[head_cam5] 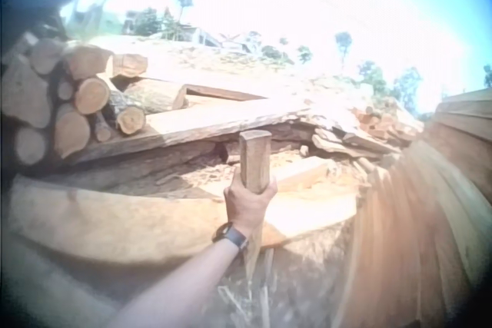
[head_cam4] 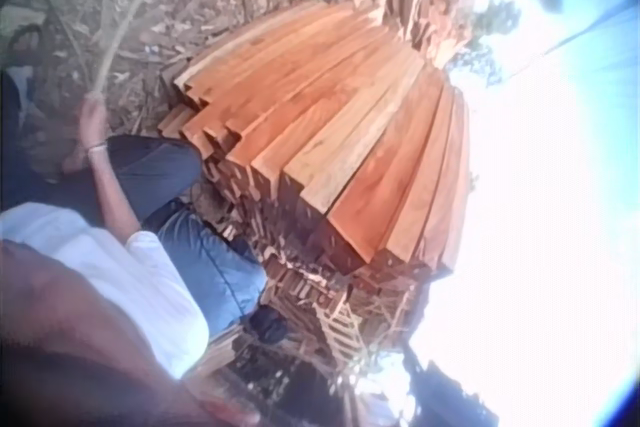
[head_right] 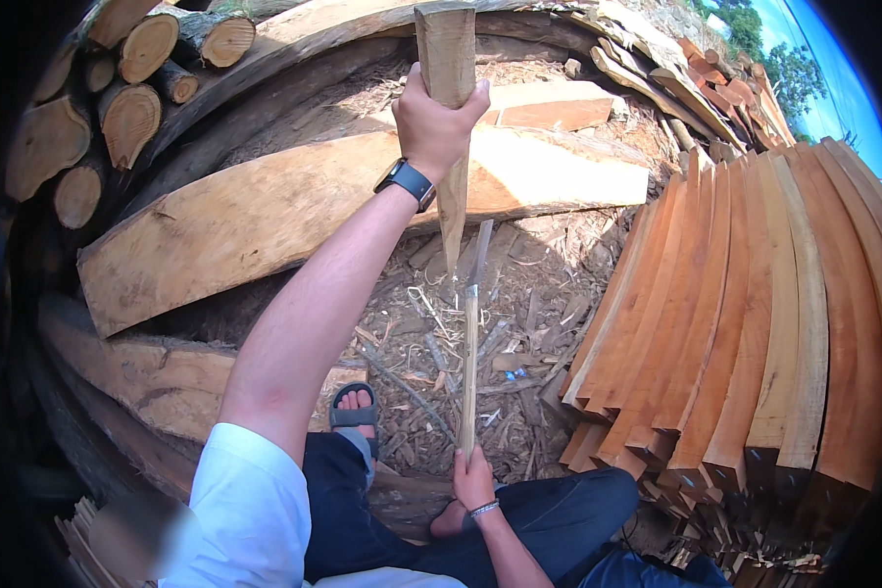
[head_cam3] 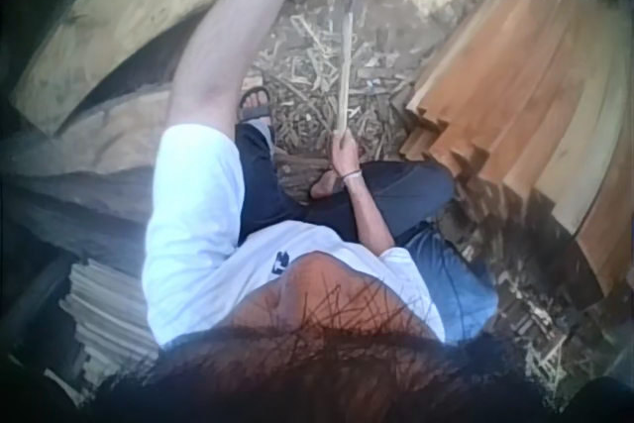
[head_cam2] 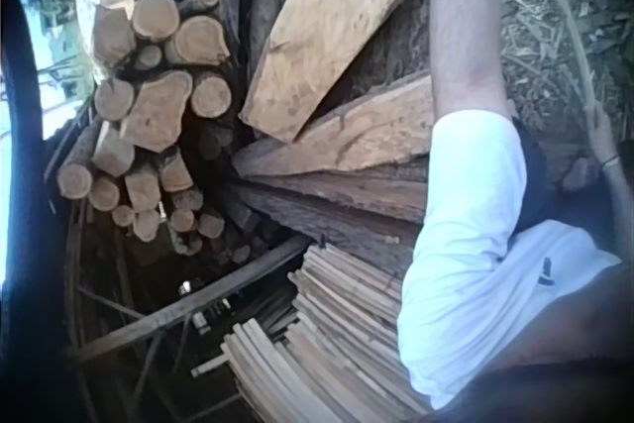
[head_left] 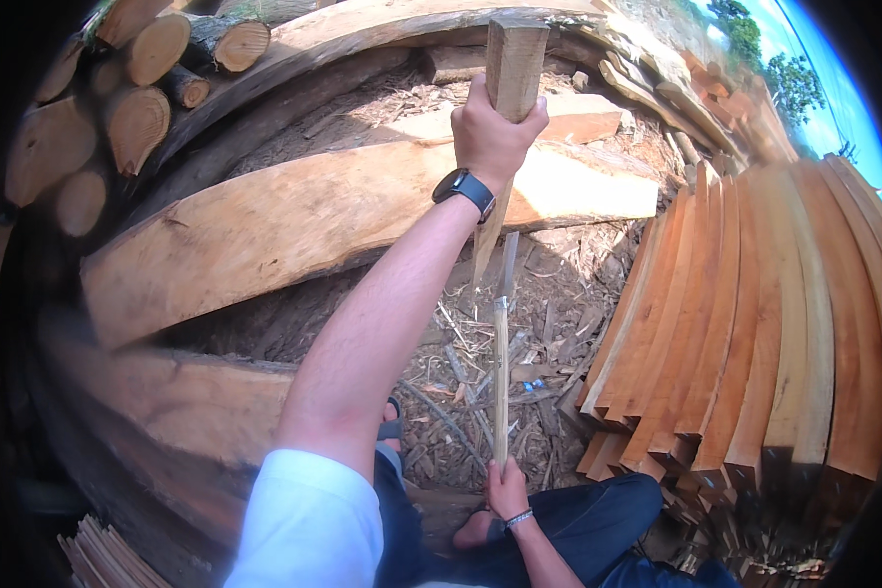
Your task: The person uses a chisel to shave and carve a wooden plank while holding it steady against a pile of logs.
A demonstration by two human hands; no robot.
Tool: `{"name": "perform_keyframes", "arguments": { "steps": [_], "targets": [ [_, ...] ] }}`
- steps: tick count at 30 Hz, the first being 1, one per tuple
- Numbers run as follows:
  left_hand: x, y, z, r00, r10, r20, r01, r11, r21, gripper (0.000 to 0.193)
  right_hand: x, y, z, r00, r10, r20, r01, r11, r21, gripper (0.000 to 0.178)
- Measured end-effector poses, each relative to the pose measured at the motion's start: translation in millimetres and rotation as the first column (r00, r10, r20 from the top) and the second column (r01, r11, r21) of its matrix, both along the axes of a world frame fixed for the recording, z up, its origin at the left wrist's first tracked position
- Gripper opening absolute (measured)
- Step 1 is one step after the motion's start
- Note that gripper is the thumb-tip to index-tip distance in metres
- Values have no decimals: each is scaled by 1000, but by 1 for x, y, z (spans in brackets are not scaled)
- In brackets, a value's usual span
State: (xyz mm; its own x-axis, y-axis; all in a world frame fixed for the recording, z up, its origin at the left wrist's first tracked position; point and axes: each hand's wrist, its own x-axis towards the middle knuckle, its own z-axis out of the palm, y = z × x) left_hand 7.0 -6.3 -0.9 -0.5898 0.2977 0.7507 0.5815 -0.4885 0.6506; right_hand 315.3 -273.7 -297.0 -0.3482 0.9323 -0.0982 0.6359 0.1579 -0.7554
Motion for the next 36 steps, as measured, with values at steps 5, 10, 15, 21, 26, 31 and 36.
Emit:
{"name": "perform_keyframes", "arguments": {
  "steps": [5, 10, 15, 21, 26, 31, 36],
  "targets": [
    [-5, 1, -2, 1000, 16, -1, -16, 1000, -17, 43, 4, 1, -9, 962, 22, 271, 68, 946, -317, 28],
    [-7, -2, -1, 999, 31, -12, -31, 999, 17, 44, 1, -1, 14, 961, -19, 276, 63, 987, -150, 29],
    [-6, 1, -2, 999, 45, -12, -45, 999, 9, 45, -3, 9, 32, 969, -97, 225, 129, 983, -131, 30],
    [-6, -2, -1, 999, 34, 2, -34, 999, -15, 44, 8, -4, 12, 931, 84, 354, -3, 975, -223, 29],
    [-10, 0, -2, 1000, 22, -5, -22, 1000, 13, 44, -16, 6, 43, 972, -157, 173, 185, 969, -161, 30],
    [-8, -3, -1, 999, 26, 24, -25, 1000, -10, 44, 3, -10, -15, 941, 67, 331, -23, 991, -135, 29],
    [-9, 1, -2, 999, 10, 34, -9, 1000, -7, 45, 1, -8, 2, 970, 20, 242, 33, 977, -212, 29]
  ]
}}
